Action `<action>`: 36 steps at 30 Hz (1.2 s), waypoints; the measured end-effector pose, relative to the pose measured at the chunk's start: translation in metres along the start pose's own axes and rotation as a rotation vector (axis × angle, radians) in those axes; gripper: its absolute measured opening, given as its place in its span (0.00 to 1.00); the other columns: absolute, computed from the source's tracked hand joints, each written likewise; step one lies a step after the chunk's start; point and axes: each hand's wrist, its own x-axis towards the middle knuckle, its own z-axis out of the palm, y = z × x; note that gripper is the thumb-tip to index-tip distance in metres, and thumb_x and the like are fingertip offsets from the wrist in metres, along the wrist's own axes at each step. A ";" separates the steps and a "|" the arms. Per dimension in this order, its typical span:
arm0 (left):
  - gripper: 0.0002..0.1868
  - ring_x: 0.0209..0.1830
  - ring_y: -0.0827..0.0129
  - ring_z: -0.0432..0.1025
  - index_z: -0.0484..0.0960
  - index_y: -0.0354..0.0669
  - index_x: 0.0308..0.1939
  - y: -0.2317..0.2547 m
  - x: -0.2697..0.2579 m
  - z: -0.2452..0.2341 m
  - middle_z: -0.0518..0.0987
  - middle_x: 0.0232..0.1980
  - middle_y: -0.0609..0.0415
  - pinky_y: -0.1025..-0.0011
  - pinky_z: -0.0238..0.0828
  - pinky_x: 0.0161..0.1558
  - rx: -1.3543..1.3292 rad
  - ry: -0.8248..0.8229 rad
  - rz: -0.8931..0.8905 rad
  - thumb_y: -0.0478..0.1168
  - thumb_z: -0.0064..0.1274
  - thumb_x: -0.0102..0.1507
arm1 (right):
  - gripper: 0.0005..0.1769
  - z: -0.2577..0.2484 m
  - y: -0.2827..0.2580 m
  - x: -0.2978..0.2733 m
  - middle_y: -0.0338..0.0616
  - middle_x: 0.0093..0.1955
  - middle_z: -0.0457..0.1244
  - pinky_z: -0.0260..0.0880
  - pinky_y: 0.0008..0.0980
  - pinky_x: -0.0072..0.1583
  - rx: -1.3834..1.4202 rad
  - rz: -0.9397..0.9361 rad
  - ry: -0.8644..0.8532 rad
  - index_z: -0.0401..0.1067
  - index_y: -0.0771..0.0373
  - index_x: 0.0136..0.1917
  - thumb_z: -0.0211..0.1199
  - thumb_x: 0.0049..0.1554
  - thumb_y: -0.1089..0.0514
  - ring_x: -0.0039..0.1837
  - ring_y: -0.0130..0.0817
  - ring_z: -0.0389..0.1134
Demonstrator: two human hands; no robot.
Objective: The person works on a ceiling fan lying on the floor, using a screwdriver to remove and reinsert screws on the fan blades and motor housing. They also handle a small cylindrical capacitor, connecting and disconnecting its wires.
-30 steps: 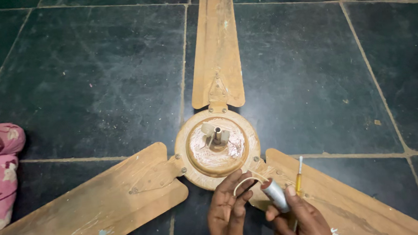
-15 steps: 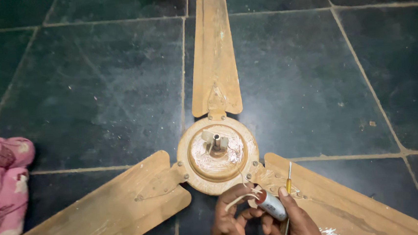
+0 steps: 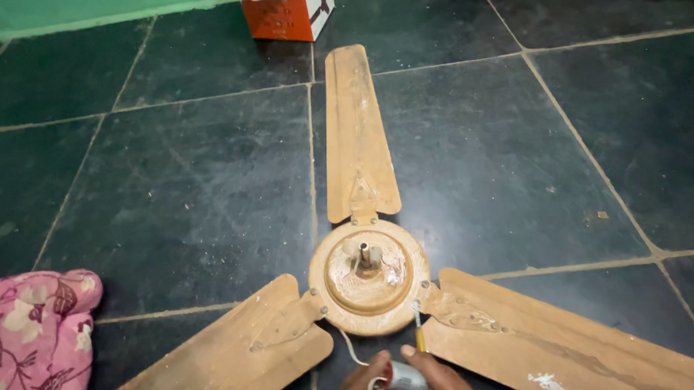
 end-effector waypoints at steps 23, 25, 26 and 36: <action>0.08 0.27 0.72 0.77 0.93 0.45 0.39 0.020 -0.065 -0.051 0.85 0.32 0.52 0.74 0.75 0.32 0.477 0.481 -0.073 0.36 0.62 0.57 | 0.15 0.059 0.024 -0.036 0.39 0.35 0.71 0.63 0.24 0.40 0.038 0.546 -0.032 0.84 0.65 0.52 0.76 0.50 0.62 0.34 0.23 0.65; 0.08 0.28 0.71 0.78 0.93 0.46 0.38 0.042 -0.049 -0.031 0.86 0.32 0.52 0.74 0.74 0.33 0.468 0.459 -0.129 0.36 0.63 0.57 | 0.14 0.052 0.016 -0.029 0.42 0.30 0.70 0.58 0.26 0.33 0.057 0.540 -0.003 0.85 0.65 0.50 0.74 0.50 0.60 0.28 0.26 0.61; 0.08 0.30 0.72 0.79 0.93 0.47 0.39 0.053 -0.041 -0.021 0.86 0.33 0.53 0.74 0.75 0.34 0.473 0.427 -0.136 0.36 0.63 0.57 | 0.13 0.046 0.010 -0.025 0.42 0.29 0.69 0.57 0.26 0.32 0.038 0.532 0.022 0.84 0.66 0.49 0.74 0.50 0.60 0.27 0.26 0.60; 0.23 0.34 0.69 0.80 0.86 0.38 0.52 0.056 -0.023 0.029 0.86 0.38 0.48 0.70 0.80 0.41 0.240 0.371 -0.282 0.34 0.68 0.52 | 0.10 0.025 -0.030 -0.003 0.36 0.27 0.65 0.54 0.24 0.32 -0.028 0.413 0.212 0.84 0.66 0.45 0.72 0.51 0.58 0.27 0.22 0.57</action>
